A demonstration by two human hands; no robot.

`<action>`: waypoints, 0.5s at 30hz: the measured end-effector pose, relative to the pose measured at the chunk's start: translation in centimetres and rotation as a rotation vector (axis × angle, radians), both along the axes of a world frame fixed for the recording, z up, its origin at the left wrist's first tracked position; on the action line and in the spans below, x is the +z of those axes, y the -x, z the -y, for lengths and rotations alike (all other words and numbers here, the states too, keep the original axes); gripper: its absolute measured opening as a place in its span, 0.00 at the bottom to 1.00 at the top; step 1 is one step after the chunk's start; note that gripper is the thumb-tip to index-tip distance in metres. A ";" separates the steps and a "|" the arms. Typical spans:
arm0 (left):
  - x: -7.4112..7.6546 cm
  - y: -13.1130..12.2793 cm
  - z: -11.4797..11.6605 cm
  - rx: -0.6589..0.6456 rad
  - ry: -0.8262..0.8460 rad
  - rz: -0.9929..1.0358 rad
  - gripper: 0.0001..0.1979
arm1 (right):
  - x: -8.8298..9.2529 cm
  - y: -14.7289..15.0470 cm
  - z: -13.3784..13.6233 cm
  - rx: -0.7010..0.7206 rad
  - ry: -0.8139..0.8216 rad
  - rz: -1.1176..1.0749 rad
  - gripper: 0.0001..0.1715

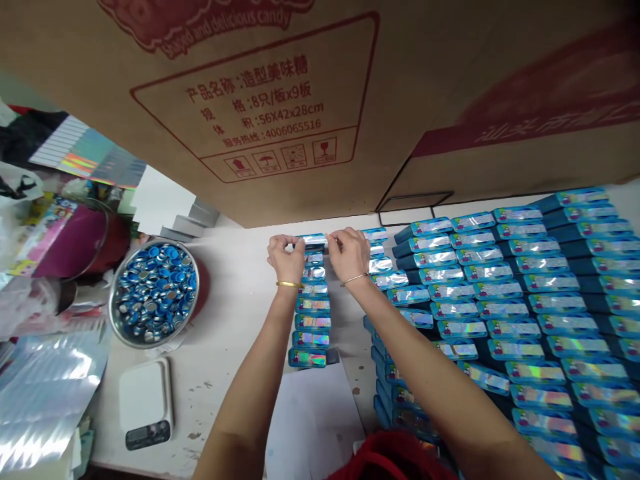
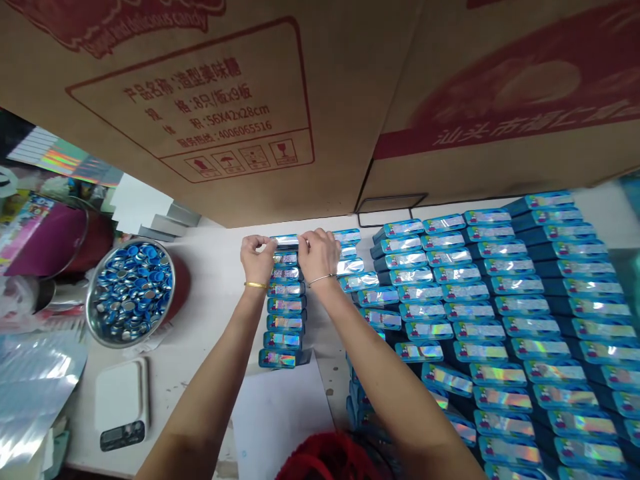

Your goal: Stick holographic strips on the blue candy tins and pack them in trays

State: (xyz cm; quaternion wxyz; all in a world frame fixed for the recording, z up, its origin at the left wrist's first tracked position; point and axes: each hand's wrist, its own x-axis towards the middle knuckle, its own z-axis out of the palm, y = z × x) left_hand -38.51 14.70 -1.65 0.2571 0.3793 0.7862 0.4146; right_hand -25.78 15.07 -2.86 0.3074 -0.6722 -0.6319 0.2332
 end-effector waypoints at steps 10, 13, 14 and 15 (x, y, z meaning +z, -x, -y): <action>-1.5 -0.8 -0.6 -0.033 0.198 -0.250 0.05 | -1.3 0.2 -0.9 0.102 0.064 0.315 0.18; -1.7 -0.8 -0.7 -0.029 0.238 -0.265 0.05 | -1.7 0.3 -1.0 0.105 0.082 0.333 0.19; -1.8 -0.7 -0.8 -0.021 0.242 -0.262 0.05 | -1.8 0.4 -1.0 0.099 0.084 0.336 0.18; -2.0 -0.6 -0.8 -0.005 0.248 -0.246 0.07 | -1.8 0.4 -0.9 0.092 0.083 0.340 0.17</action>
